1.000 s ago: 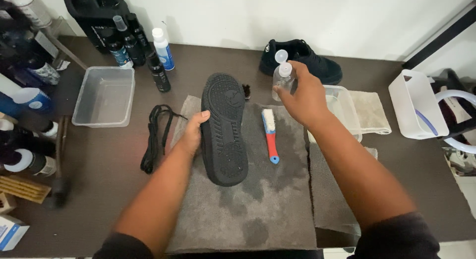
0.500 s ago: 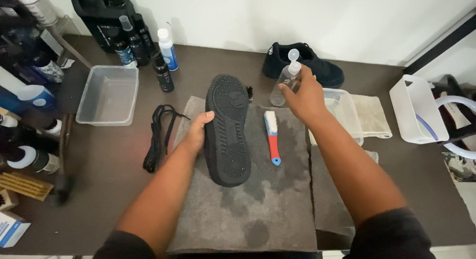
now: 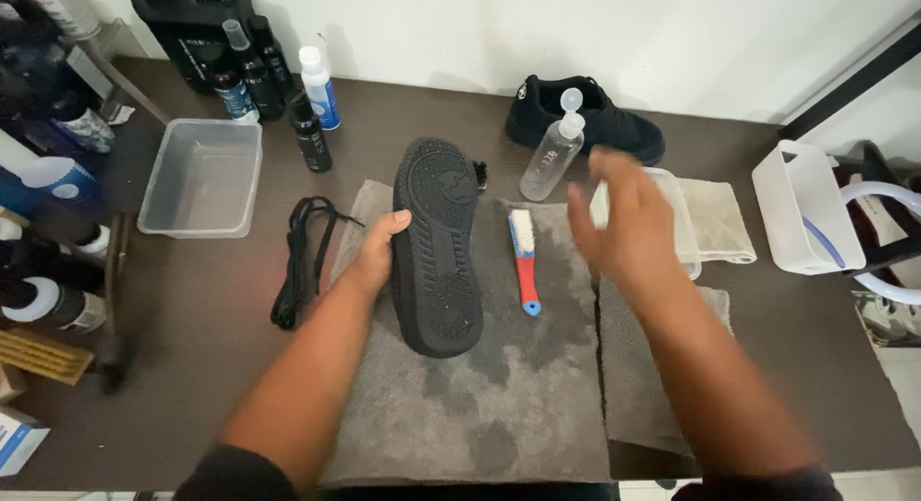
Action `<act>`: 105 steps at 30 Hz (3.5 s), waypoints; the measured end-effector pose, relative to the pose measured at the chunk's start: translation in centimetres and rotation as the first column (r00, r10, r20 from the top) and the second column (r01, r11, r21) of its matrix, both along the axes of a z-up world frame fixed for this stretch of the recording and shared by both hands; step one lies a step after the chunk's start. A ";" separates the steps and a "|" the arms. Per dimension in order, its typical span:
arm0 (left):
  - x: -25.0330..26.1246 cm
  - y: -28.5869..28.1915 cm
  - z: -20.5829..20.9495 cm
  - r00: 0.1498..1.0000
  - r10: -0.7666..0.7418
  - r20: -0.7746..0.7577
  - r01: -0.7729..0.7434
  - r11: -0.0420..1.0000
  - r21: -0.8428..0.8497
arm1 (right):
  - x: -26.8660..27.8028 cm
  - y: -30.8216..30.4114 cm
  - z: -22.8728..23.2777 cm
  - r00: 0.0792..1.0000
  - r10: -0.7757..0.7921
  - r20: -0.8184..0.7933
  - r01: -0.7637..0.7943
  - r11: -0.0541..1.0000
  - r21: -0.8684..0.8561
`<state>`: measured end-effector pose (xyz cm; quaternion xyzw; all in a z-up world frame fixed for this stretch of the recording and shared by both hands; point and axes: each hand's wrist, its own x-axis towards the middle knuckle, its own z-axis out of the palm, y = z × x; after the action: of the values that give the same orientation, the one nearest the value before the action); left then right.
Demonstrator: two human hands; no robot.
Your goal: A person is cleaning a black shoe by brushing the upper and the sole with cleaning solution and water.
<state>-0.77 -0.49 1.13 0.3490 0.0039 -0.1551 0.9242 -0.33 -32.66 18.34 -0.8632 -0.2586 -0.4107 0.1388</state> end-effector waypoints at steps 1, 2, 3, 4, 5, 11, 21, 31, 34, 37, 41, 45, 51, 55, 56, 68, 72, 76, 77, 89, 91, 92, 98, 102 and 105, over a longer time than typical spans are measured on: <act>0.1 -0.1 -0.1 1.000 0.013 -0.006 -0.013 1.000 -0.024 | -1.1 -0.4 -1.1 0.999 0.004 -0.043 -0.006 1.000 -0.030; 0.1 -0.3 -0.2 1.000 0.025 -0.011 -0.025 0.999 -0.048 | -2.2 -1.0 -2.3 0.996 0.006 -0.085 -0.011 0.998 -0.059; -0.5 -0.4 1.0 1.000 0.023 -0.011 -0.023 0.998 -0.051 | -3.3 -0.4 -2.5 0.996 0.004 -0.085 -0.009 0.998 -0.061; -1.1 -0.4 2.2 1.000 0.008 -0.010 -0.009 0.999 -0.035 | -4.4 0.2 -2.7 0.979 -0.016 -0.204 -0.009 0.992 -0.123; -1.6 -0.5 3.5 1.000 -0.006 -0.009 0.006 1.000 -0.020 | -5.5 0.8 -2.9 0.947 -0.044 -0.318 -0.016 0.983 -0.183; -1.4 -0.4 3.3 1.000 0.007 -0.011 -0.007 1.000 0.011 | -5.9 3.1 -1.8 0.619 -0.384 -0.685 0.058 0.892 -0.447; -0.6 0.1 0.9 1.000 -0.007 -0.030 0.006 1.000 -0.021 | -4.9 2.4 -3.8 0.609 -0.297 -0.736 0.141 0.953 -0.268; -1.2 -0.1 3.6 1.000 -0.010 0.025 0.012 0.997 -0.082 | -8.8 -1.6 1.5 0.866 0.195 -0.460 0.078 0.857 0.509; -0.7 0.2 1.7 0.999 0.004 0.038 -0.002 0.998 -0.061 | -8.3 -6.0 1.3 0.965 0.131 -0.226 0.019 0.828 0.560; -1.1 -0.1 1.0 0.995 0.095 0.038 -0.096 0.995 0.041 | -7.7 -9.1 1.6 0.970 -0.061 -0.234 0.170 0.858 0.484; 0.0 1.3 -3.8 0.990 0.137 0.024 -0.136 0.991 -0.016 | -7.1 -9.8 2.0 0.880 -0.287 -0.379 0.420 0.843 0.336; 2.0 3.8 -8.0 0.950 0.214 0.229 -0.231 0.972 0.050 | -5.0 -11.4 -0.6 0.909 -0.277 -0.311 0.363 0.893 0.266; 3.7 8.9 -16.7 0.717 0.151 0.681 -0.518 0.769 0.375 | -3.1 -13.2 -2.6 0.935 -0.315 -0.166 0.329 0.942 0.064; 3.0 5.1 -11.0 0.976 0.150 0.155 -0.156 0.987 0.027 | -2.7 -13.8 -3.9 0.924 -0.348 -0.159 0.351 0.936 -0.006; 1.7 3.8 -6.8 0.986 0.135 0.095 -0.135 0.991 -0.008 | -2.6 -13.9 -4.3 0.903 -0.388 -0.185 0.386 0.921 -0.049; 1.5 3.0 -4.7 0.995 0.089 0.034 -0.086 0.993 -0.084 | -3.0 -13.1 -4.2 0.870 -0.446 -0.210 0.438 0.895 -0.086; 1.3 -0.3 3.6 0.993 0.107 0.045 -0.107 0.994 -0.022 | -2.8 -13.1 -4.5 0.868 -0.457 -0.195 0.450 0.889 -0.081; -2.5 -3.7 10.5 0.989 0.145 0.014 -0.145 0.989 0.028 | -3.0 -12.8 -4.5 0.854 -0.479 -0.203 0.472 0.878 -0.086; -2.0 -2.7 7.5 0.985 0.171 0.013 -0.172 0.985 0.028 | -3.1 -12.6 -4.2 0.850 -0.485 -0.204 0.477 0.874 -0.090; -2.4 4.5 -28.8 0.413 -0.047 0.910 -0.845 0.352 0.402 | -2.6 -14.3 -6.0 0.848 -0.516 -0.122 0.482 0.846 -0.228; -4.2 -2.1 -8.9 0.691 0.015 0.722 -0.393 0.847 0.358 | -3.1 -12.9 -4.1 0.890 -0.448 -0.086 0.424 0.881 -0.207; -8.2 -4.5 2.4 0.868 -0.133 0.478 0.158 0.987 -0.014 | -3.6 -12.2 -3.3 0.920 -0.390 -0.046 0.375 0.908 -0.186; -8.8 -5.5 5.2 0.812 -0.268 0.519 0.271 0.960 0.071 | -3.3 -12.9 -5.1 0.885 -0.453 -0.103 0.428 0.882 -0.198; -8.6 -5.6 4.9 0.868 -0.272 0.416 0.259 0.962 0.089 | -3.4 -12.8 -5.0 0.880 -0.459 -0.124 0.430 0.879 -0.206; -8.3 -5.9 5.5 0.815 -0.254 0.522 0.243 0.966 0.092 | -3.5 -12.7 -5.1 0.870 -0.462 -0.174 0.429 0.882 -0.196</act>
<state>-9.10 -6.37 6.64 0.3853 -0.2945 -0.1721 0.8574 -3.80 -45.41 13.29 -0.9469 -0.0659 -0.3146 0.0017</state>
